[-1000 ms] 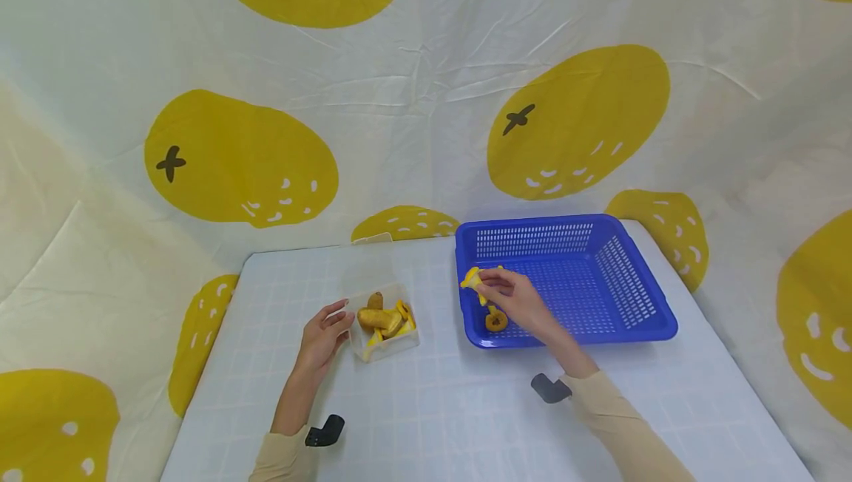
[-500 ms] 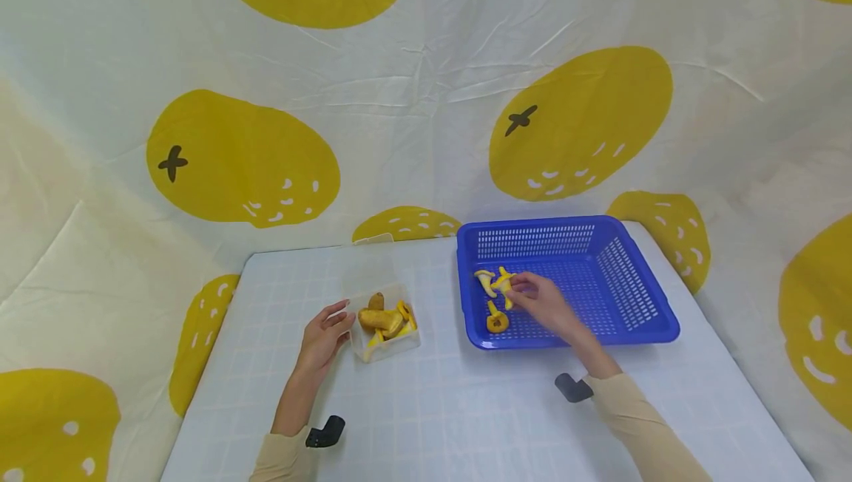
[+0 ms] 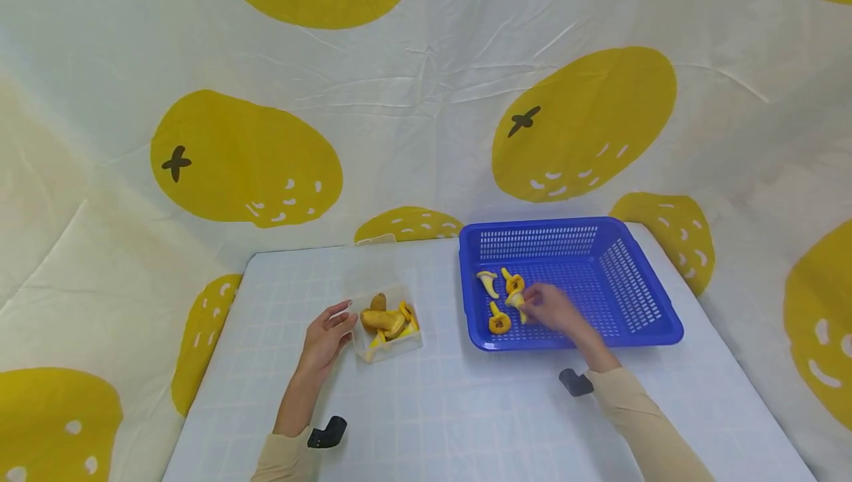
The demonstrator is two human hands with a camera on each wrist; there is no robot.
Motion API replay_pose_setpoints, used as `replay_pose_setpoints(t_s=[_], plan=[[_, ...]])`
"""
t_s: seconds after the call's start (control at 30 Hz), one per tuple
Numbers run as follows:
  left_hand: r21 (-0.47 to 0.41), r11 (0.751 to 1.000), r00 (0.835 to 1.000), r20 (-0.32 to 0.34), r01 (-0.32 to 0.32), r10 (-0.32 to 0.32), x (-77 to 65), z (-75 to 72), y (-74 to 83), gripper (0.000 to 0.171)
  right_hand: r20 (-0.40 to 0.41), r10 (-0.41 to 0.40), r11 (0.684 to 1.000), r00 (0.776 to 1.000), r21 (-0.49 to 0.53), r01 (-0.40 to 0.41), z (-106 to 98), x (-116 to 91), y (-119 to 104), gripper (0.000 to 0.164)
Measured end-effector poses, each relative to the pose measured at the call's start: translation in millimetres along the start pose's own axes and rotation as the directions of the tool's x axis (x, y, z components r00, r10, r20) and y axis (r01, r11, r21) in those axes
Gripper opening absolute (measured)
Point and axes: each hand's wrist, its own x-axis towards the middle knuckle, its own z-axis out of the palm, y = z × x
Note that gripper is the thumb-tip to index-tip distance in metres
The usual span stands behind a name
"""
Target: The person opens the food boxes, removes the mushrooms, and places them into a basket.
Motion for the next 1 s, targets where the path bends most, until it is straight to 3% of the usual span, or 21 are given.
replay_pose_setpoints(t_s=[0.23,0.5,0.87,1.0], plan=[[0.005,1.0,1.0,0.01,0.011,-0.011,-3.0,0.6,4.5,0.047,0.014,0.039,0.993,0.999,-0.113,-0.037,4.5,6.2,2.9,0.022],[0.005,1.0,1.0,0.003,0.016,-0.016,0.3,0.8,-0.3,0.048,0.049,0.082,0.99,0.995,-0.122,-0.075,5.4,4.6,-2.1,0.019],[0.019,1.0,1.0,-0.014,0.013,-0.012,0.1,1.9,-0.6,0.045,0.012,-0.023,0.979,1.0,-0.202,0.025,3.6,-10.9,-18.3,0.018],[0.021,1.0,1.0,-0.013,0.016,-0.016,-0.6,1.4,0.3,0.045,-0.002,-0.118,0.974,0.993,-0.196,0.116,8.3,-13.1,-29.2,0.016]])
